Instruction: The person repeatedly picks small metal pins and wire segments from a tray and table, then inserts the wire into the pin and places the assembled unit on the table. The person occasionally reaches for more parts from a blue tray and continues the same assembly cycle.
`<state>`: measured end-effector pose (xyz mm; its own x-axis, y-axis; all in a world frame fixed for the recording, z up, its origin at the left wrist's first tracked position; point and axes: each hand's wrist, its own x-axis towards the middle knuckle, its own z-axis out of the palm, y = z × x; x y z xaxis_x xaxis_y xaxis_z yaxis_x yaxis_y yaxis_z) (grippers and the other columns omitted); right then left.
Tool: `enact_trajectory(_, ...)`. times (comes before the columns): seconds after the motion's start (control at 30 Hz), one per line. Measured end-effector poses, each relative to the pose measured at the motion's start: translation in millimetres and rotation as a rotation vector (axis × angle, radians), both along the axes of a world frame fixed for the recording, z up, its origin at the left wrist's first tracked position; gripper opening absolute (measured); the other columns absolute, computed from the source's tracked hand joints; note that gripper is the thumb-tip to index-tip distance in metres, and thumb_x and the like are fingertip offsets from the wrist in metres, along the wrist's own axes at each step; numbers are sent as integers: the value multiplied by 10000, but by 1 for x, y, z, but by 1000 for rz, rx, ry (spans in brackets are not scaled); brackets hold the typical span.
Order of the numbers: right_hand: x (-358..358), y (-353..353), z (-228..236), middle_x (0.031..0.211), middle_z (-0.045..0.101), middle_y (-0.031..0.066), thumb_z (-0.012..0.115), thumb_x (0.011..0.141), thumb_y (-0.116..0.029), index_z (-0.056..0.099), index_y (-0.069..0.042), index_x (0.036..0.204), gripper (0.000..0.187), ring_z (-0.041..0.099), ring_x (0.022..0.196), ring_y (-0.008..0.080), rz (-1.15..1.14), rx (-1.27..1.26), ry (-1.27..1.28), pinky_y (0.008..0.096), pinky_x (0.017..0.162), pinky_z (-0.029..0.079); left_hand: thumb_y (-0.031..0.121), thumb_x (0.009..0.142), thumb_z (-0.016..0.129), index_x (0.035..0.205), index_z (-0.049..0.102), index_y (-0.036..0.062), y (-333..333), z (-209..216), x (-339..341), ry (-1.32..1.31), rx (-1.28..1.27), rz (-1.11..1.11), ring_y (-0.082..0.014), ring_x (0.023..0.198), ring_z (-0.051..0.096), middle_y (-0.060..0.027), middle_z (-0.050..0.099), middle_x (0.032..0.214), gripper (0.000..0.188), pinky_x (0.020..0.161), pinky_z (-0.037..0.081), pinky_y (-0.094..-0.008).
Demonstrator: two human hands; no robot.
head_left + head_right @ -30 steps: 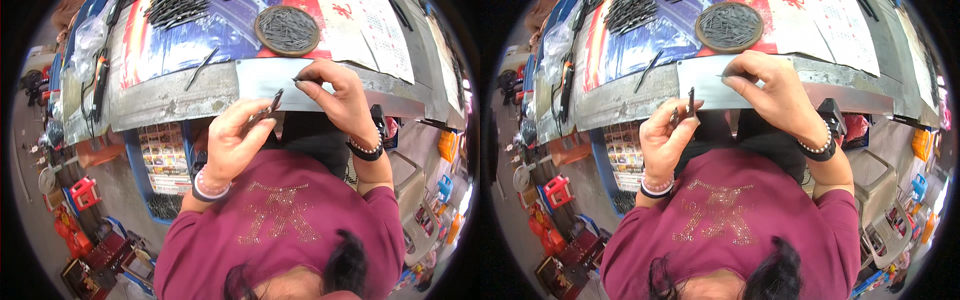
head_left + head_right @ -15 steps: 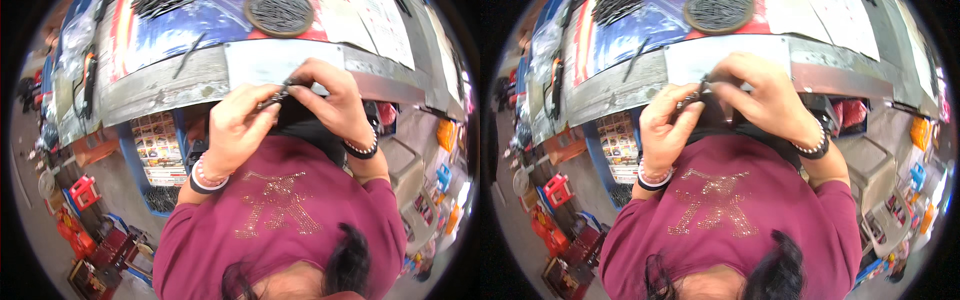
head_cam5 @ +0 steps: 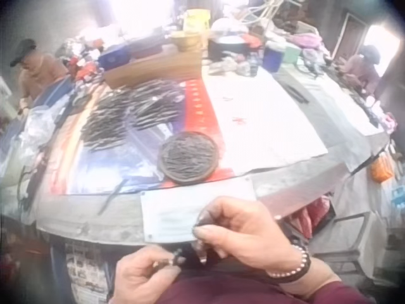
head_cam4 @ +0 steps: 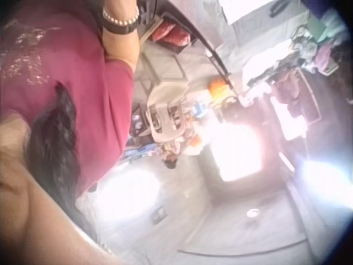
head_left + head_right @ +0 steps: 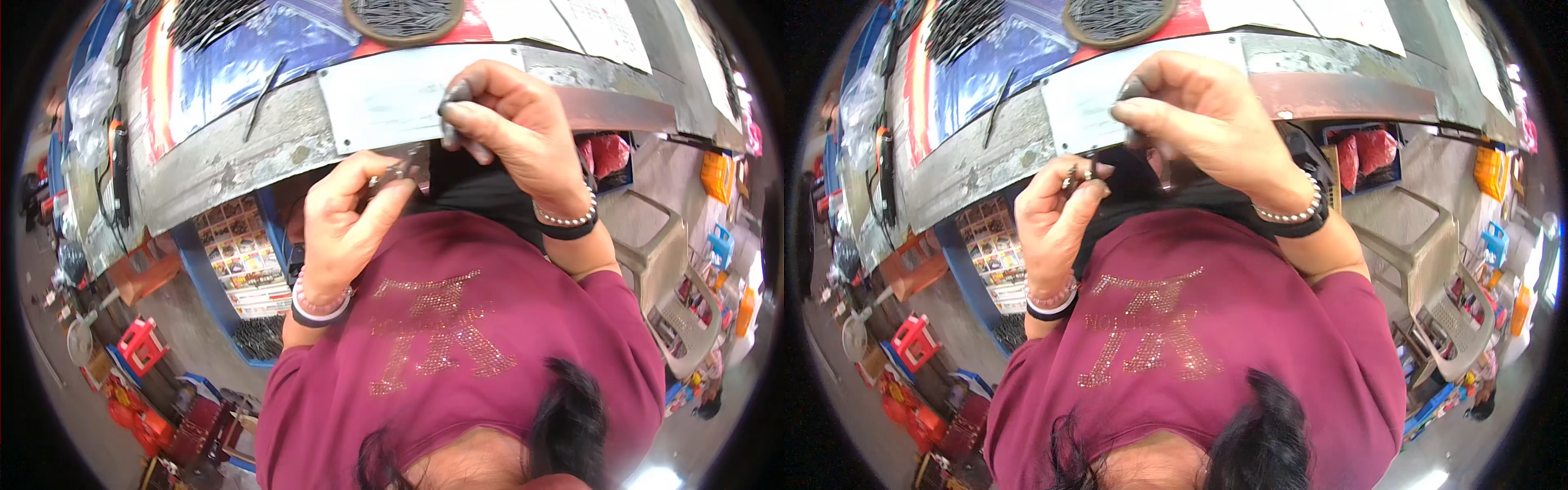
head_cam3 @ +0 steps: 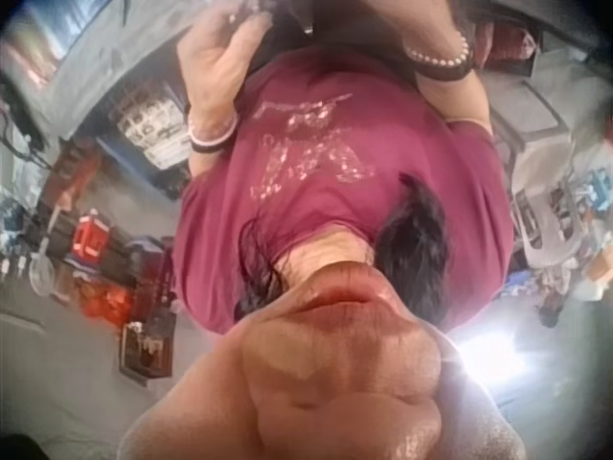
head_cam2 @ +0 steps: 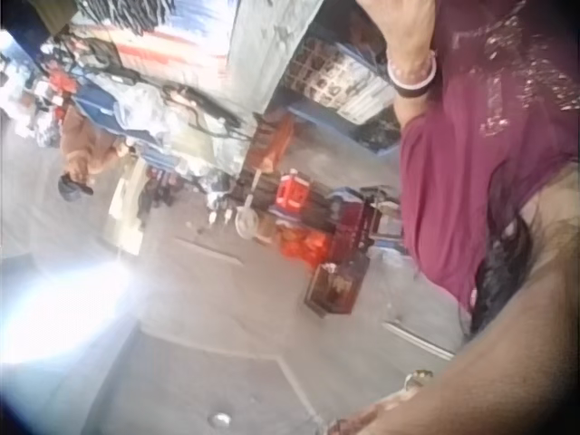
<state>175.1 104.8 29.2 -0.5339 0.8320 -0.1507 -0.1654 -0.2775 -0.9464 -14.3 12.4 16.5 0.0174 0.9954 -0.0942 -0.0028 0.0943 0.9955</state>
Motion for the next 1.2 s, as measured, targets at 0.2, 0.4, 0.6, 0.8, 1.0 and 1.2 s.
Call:
enact_trajectory(0.2,8,-3,3,811,569,77,571,891,-51,620,79,993,172,477,639,78,124,185,-4,193,574,376,13,822,686,989,643,-27,-2,-8,1,-14,46,-41,-89,717,592,-64,639,842,177,617,480,-220)
enact_trajectory(0.4,9,-6,4,828,562,106,597,865,-42,596,45,959,128,493,671,95,168,187,120,200,579,384,2,797,695,968,663,-6,0,-9,-1,65,199,-54,-109,662,578,-66,624,793,174,567,455,-223)
enact_trajectory(0.6,2,-14,12,804,565,101,601,820,-4,488,-8,890,133,493,645,77,89,53,40,177,545,376,-5,782,704,950,668,2,0,-6,-5,122,262,-56,-122,637,566,-64,614,772,172,550,439,-230)
enact_trajectory(0.8,0,-13,16,875,542,2,601,823,3,511,-24,949,157,527,756,42,131,-15,11,174,635,393,-14,772,705,945,668,-1,-2,-6,-8,153,302,-61,-124,628,555,-65,604,757,177,551,433,-240)
enact_trajectory(1.0,-1,-13,17,821,557,2,616,809,3,515,-20,947,173,515,702,28,114,-13,-10,162,587,377,-19,761,708,938,668,0,-2,-8,-11,189,350,-52,-139,610,542,-71,588,736,182,544,421,-257)
enact_trajectory(1.2,-3,-15,16,809,565,3,617,809,-2,515,-20,939,167,510,685,24,113,-14,-25,158,572,371,-22,752,710,924,664,6,-3,-10,-12,200,351,-43,-155,601,540,-74,582,726,180,543,421,-269)
